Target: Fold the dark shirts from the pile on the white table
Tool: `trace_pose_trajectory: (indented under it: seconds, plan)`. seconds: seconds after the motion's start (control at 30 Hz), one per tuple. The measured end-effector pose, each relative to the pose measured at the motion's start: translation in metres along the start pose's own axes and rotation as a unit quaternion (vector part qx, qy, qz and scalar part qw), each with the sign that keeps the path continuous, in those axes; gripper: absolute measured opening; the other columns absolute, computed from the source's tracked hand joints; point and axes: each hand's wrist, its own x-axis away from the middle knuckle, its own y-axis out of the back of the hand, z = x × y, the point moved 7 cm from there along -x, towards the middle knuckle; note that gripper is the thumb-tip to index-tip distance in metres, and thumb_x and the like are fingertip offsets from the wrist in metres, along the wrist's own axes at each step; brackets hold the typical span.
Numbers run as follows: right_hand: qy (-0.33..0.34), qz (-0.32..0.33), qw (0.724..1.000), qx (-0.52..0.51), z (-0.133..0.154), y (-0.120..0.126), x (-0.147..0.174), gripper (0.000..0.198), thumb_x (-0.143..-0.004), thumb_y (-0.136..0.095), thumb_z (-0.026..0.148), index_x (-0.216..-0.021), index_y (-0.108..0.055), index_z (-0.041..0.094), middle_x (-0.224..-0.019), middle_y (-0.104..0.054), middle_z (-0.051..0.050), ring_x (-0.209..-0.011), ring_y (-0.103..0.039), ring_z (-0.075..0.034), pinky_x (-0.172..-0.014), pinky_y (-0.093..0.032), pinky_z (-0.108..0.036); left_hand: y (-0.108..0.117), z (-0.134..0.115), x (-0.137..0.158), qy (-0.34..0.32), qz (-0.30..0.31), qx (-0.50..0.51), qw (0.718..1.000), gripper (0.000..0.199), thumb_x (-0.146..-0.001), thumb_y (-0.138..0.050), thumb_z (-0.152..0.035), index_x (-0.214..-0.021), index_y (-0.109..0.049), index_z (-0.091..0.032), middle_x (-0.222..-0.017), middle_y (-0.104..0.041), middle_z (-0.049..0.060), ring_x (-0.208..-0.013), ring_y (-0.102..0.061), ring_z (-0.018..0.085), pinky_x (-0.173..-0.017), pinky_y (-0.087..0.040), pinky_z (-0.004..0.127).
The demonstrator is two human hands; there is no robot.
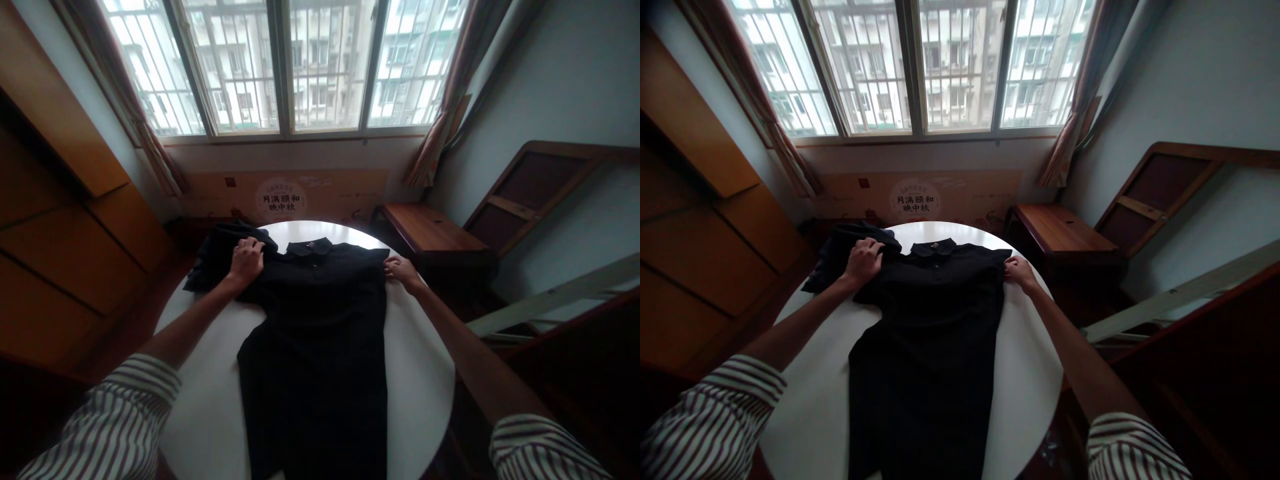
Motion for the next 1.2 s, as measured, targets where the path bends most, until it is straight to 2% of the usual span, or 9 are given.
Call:
trace_pose_trajectory:
  seconds: [0.13, 0.23, 0.3, 0.4, 0.6, 0.77, 0.97, 1.1, 1.2]
  plan:
    - [-0.051, 0.010, 0.996, -0.075, 0.003, -0.014, -0.012, 0.028, -0.069, -0.077, 0.021, -0.087, -0.056, 0.016, -0.057, -0.054, 0.003, -0.048, -0.052, -0.012, -0.042, -0.044, -0.022, -0.058, -0.082, 0.003, -0.096, 0.175, 0.093, 0.975, 0.042, -0.099, -0.034, -0.026, -0.133, -0.057, -0.014, -0.137, -0.057, 0.013, -0.129, -0.051, 0.022, -0.111, -0.037, 0.032]
    - [-0.058, 0.070, 0.987, -0.134, 0.015, -0.031, -0.015, 0.026, -0.066, -0.079, 0.018, -0.079, -0.057, 0.015, -0.056, -0.055, 0.002, -0.048, -0.051, -0.011, -0.041, -0.040, -0.020, -0.096, -0.111, 0.001, -0.080, 0.225, 0.089, 0.967, 0.057, -0.100, -0.035, -0.046, -0.144, -0.046, -0.012, -0.152, -0.041, 0.018, -0.142, -0.036, 0.032, -0.114, -0.032, 0.049]
    - [-0.044, 0.114, 0.975, -0.184, 0.027, -0.041, -0.013, 0.020, -0.068, -0.075, 0.017, -0.079, -0.059, 0.016, -0.064, -0.061, 0.000, -0.055, -0.057, -0.011, -0.046, -0.044, -0.019, -0.112, -0.115, -0.003, -0.060, 0.240, 0.087, 0.965, 0.069, -0.099, -0.028, -0.056, -0.151, -0.034, -0.012, -0.160, -0.024, 0.019, -0.148, -0.021, 0.037, -0.113, -0.024, 0.064]
    - [-0.013, 0.170, 0.951, -0.257, 0.045, -0.048, -0.006, 0.013, -0.075, -0.068, 0.021, -0.084, -0.059, 0.020, -0.077, -0.065, 0.001, -0.067, -0.062, -0.012, -0.059, -0.051, -0.020, -0.125, -0.111, -0.014, -0.049, 0.255, 0.091, 0.961, 0.074, -0.098, -0.017, -0.061, -0.156, -0.022, -0.015, -0.164, -0.010, 0.016, -0.151, -0.008, 0.034, -0.114, -0.011, 0.068]
    - [-0.001, 0.259, 0.917, -0.305, 0.058, -0.050, 0.000, 0.021, -0.079, -0.068, 0.033, -0.094, -0.056, 0.025, -0.079, -0.062, 0.003, -0.062, -0.060, -0.012, -0.055, -0.050, -0.021, -0.135, -0.102, -0.038, -0.065, 0.260, 0.078, 0.960, 0.074, -0.097, -0.018, -0.062, -0.157, -0.020, -0.019, -0.165, -0.009, 0.011, -0.152, -0.006, 0.030, -0.117, -0.007, 0.064]
    - [-0.008, 0.305, 0.914, -0.269, 0.056, -0.070, 0.010, 0.034, -0.079, -0.068, 0.038, -0.109, -0.055, 0.026, -0.086, -0.065, 0.000, -0.064, -0.062, -0.015, -0.053, -0.051, -0.026, -0.139, -0.102, -0.043, -0.064, 0.249, 0.074, 0.964, 0.073, -0.097, -0.017, -0.062, -0.157, -0.020, -0.021, -0.165, -0.010, 0.009, -0.152, -0.007, 0.028, -0.118, -0.007, 0.062]
    - [0.026, 0.245, 0.957, -0.151, 0.066, -0.067, -0.001, 0.059, -0.066, -0.070, 0.009, -0.121, -0.058, 0.023, -0.084, -0.067, -0.001, -0.066, -0.063, -0.014, -0.059, -0.051, -0.024, -0.140, -0.101, -0.043, -0.062, 0.236, 0.072, 0.967, 0.072, -0.096, -0.018, -0.062, -0.156, -0.023, -0.023, -0.165, -0.012, 0.008, -0.152, -0.009, 0.028, -0.118, -0.008, 0.061]
    - [0.076, 0.084, 0.993, -0.039, 0.076, -0.016, -0.028, 0.048, -0.071, -0.057, 0.002, -0.116, -0.061, 0.018, -0.097, -0.066, -0.008, -0.084, -0.062, -0.019, -0.070, -0.051, -0.028, -0.142, -0.100, -0.044, -0.061, 0.231, 0.075, 0.968, 0.070, -0.097, -0.021, -0.060, -0.156, -0.024, -0.023, -0.165, -0.014, 0.008, -0.151, -0.010, 0.028, -0.118, -0.009, 0.061]
    - [0.109, -0.054, 0.991, 0.063, 0.076, 0.025, -0.031, 0.036, -0.074, -0.052, -0.001, -0.105, -0.064, 0.014, -0.121, -0.057, -0.018, -0.116, -0.051, -0.029, -0.091, -0.046, -0.038, -0.141, -0.100, -0.045, -0.057, 0.227, 0.076, 0.969, 0.071, -0.096, -0.021, -0.062, -0.156, -0.024, -0.025, -0.165, -0.014, 0.007, -0.151, -0.011, 0.029, -0.118, -0.010, 0.061]
